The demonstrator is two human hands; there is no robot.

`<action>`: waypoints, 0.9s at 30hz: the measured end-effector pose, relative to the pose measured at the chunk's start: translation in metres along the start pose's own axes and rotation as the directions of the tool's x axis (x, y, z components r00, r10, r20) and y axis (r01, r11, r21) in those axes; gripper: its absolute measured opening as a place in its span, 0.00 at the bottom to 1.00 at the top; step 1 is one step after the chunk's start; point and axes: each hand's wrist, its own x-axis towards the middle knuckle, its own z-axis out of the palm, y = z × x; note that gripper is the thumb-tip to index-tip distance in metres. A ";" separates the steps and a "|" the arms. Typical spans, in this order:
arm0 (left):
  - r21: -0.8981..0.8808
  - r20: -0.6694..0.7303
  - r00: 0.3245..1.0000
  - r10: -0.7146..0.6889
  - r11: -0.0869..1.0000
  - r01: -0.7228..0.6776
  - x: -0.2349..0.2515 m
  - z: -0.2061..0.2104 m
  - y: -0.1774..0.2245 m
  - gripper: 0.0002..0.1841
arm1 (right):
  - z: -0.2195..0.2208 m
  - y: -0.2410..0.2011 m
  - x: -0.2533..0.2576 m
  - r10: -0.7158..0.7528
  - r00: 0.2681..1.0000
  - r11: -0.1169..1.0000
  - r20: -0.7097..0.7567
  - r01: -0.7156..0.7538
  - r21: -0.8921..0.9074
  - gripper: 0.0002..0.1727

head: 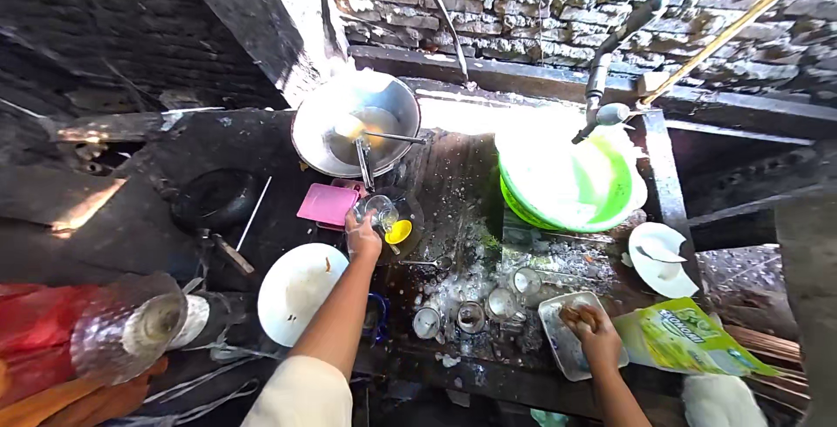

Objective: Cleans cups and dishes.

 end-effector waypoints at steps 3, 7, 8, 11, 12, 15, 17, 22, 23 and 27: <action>0.128 0.252 0.967 0.031 0.990 -0.065 0.031 0.000 -0.009 0.17 | -0.008 0.002 -0.024 0.227 0.970 0.875 -0.090 -0.163 0.456 0.23; -0.071 0.087 0.996 -0.030 0.997 0.036 0.026 0.011 -0.017 0.28 | -0.021 0.004 -0.050 0.440 0.897 0.608 -0.051 -0.256 0.751 0.22; -0.211 -0.023 0.998 -0.058 0.976 0.052 0.022 0.016 -0.022 0.28 | -0.027 0.005 -0.054 0.454 0.891 0.560 -0.025 -0.264 0.785 0.22; -0.861 -0.069 0.949 -0.309 0.498 0.099 0.011 0.024 -0.016 0.17 | -0.042 -0.003 -0.061 0.421 0.902 0.429 0.096 -0.291 0.855 0.18; -0.971 0.043 0.938 -0.343 0.206 0.120 0.003 0.019 -0.008 0.14 | -0.043 -0.007 -0.061 0.369 0.917 0.391 0.149 -0.299 0.871 0.16; -0.912 0.306 0.939 -0.156 -0.330 0.242 -0.044 0.005 0.022 0.21 | -0.036 -0.047 -0.053 0.162 0.960 0.409 0.227 -0.275 0.870 0.18; -0.847 0.401 0.916 -0.006 -0.384 0.368 -0.091 0.019 0.047 0.27 | -0.021 -0.101 -0.049 0.066 0.971 0.484 0.228 -0.231 0.844 0.17; -0.657 0.751 0.659 0.048 -0.052 0.752 -0.215 0.020 0.129 0.26 | 0.048 -0.181 -0.068 -0.485 0.830 0.847 0.275 0.369 0.381 0.14; -0.557 0.830 0.549 -0.101 -0.080 0.827 -0.230 -0.009 0.155 0.26 | 0.056 -0.184 -0.074 -0.605 0.719 0.796 0.343 0.564 0.220 0.13; -0.592 0.764 0.601 0.234 -0.113 0.798 -0.254 0.041 0.112 0.32 | 0.050 -0.184 -0.072 -0.738 0.628 0.668 0.248 0.732 0.134 0.16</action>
